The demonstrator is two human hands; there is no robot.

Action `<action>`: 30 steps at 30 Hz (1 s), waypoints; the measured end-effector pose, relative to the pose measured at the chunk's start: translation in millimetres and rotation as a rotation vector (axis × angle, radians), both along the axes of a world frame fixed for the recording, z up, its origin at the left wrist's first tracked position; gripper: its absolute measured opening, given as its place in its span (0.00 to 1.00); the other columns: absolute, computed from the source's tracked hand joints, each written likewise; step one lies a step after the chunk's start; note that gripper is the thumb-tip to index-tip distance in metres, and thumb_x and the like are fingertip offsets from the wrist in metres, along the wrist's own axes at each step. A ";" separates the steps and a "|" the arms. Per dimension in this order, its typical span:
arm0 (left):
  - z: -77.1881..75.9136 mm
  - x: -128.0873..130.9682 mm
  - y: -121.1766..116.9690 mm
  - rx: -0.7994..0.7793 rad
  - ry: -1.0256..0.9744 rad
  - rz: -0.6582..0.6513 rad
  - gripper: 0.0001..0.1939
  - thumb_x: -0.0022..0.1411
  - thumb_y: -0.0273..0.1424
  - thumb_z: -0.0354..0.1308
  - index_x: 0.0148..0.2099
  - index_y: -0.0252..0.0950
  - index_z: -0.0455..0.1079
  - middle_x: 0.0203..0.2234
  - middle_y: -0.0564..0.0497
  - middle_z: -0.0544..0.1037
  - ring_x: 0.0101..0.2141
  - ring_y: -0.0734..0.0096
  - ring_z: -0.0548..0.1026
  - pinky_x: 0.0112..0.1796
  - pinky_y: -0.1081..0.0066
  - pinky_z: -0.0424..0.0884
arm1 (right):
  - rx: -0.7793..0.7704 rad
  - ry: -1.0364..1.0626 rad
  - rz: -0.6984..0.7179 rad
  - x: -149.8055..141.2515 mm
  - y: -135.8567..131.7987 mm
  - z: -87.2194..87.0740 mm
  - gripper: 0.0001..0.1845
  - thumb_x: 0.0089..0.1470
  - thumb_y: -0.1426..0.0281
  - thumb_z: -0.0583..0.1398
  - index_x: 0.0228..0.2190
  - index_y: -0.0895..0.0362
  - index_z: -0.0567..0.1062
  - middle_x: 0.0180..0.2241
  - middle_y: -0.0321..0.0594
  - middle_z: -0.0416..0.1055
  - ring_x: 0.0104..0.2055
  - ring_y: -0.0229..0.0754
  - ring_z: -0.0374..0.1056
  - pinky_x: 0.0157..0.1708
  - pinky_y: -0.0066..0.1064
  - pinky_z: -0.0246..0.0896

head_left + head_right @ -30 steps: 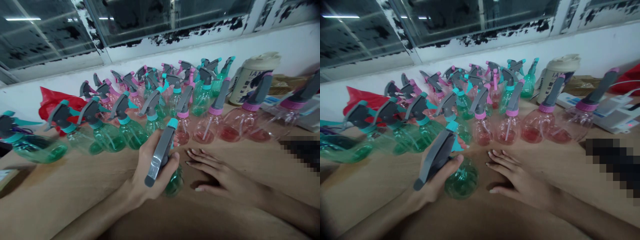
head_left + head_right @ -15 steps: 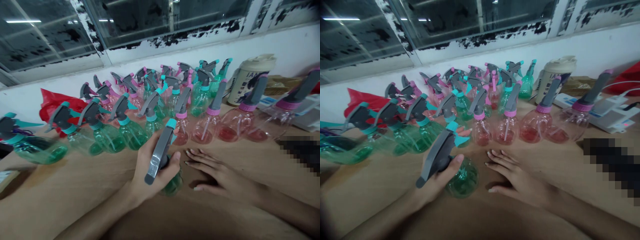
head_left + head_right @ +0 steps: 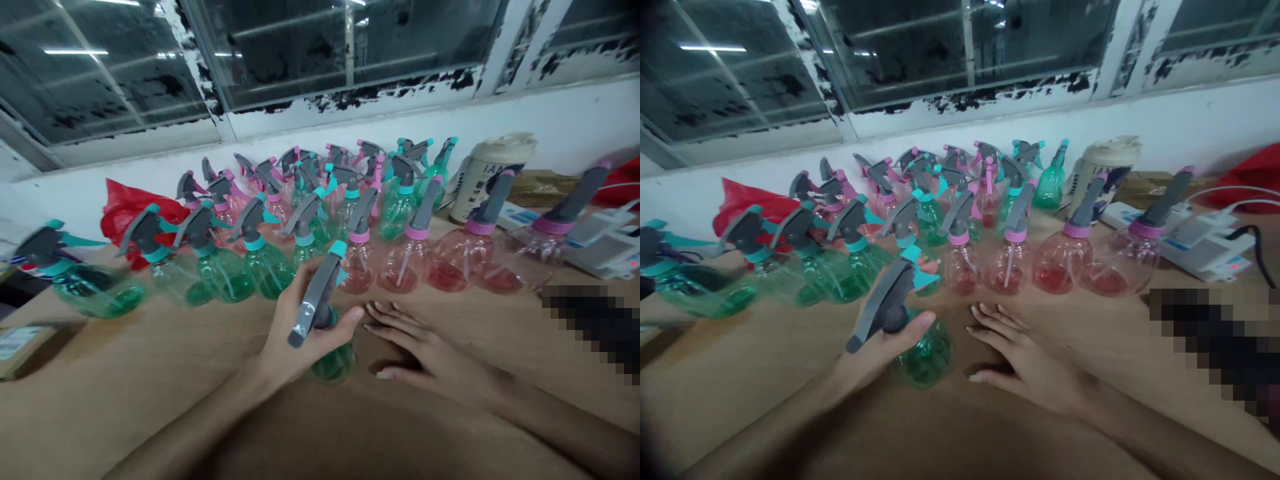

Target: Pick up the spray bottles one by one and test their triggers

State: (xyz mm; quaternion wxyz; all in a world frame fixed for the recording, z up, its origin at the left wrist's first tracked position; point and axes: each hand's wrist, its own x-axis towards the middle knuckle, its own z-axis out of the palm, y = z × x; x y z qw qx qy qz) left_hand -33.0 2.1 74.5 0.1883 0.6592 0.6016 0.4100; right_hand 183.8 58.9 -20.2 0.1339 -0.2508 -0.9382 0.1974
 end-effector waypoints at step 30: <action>-32.4 -14.0 -48.3 -0.028 0.149 0.014 0.34 0.52 0.37 0.63 0.57 0.41 0.52 0.53 0.44 0.67 0.51 0.56 0.69 0.51 0.55 0.66 | 0.070 0.098 -0.003 -0.5 3.2 -7.2 0.32 0.54 0.49 0.52 0.54 0.54 0.64 0.61 0.42 0.52 0.64 0.45 0.44 0.60 0.45 0.43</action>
